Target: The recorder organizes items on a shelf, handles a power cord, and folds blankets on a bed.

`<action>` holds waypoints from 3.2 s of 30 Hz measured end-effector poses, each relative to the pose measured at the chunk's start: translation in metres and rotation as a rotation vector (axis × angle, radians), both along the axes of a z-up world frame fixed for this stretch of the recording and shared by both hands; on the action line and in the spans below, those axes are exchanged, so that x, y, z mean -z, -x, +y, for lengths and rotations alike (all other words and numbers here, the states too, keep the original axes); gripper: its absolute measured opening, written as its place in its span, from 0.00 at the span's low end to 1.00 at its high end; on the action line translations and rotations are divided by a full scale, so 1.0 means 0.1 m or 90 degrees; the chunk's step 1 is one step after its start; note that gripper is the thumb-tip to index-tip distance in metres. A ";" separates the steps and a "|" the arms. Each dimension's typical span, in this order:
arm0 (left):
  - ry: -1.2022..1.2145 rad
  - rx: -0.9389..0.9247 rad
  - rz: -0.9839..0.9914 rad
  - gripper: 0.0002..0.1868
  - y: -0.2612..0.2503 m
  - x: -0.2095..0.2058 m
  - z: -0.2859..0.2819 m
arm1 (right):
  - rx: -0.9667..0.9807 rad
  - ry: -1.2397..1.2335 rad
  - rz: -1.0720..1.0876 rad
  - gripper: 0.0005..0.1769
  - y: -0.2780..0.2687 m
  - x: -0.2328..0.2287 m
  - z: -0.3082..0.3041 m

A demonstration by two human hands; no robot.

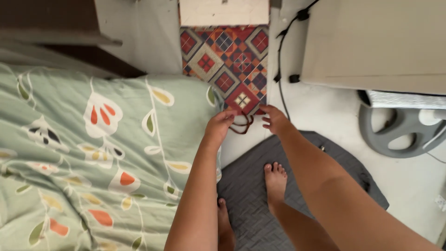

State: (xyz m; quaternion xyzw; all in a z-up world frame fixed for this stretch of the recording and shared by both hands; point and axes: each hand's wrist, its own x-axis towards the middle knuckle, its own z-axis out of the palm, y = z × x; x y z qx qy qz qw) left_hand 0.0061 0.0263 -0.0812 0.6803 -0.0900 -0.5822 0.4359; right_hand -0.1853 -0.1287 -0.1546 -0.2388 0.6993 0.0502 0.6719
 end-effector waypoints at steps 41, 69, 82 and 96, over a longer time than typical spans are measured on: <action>0.182 0.407 -0.233 0.25 0.36 -6.85 1.09 | -0.159 0.643 -0.224 0.56 1.24 -7.26 0.47; 0.491 1.025 -0.322 0.20 5.08 -8.34 1.47 | 0.387 0.796 0.169 0.09 5.35 -8.48 4.49; 0.670 1.155 -0.139 0.12 7.84 -8.31 3.00 | 0.678 0.682 0.442 0.09 7.30 -8.28 7.40; 0.581 1.316 0.212 0.08 9.85 -7.90 3.56 | 1.108 0.737 0.613 0.15 7.76 -7.50 9.09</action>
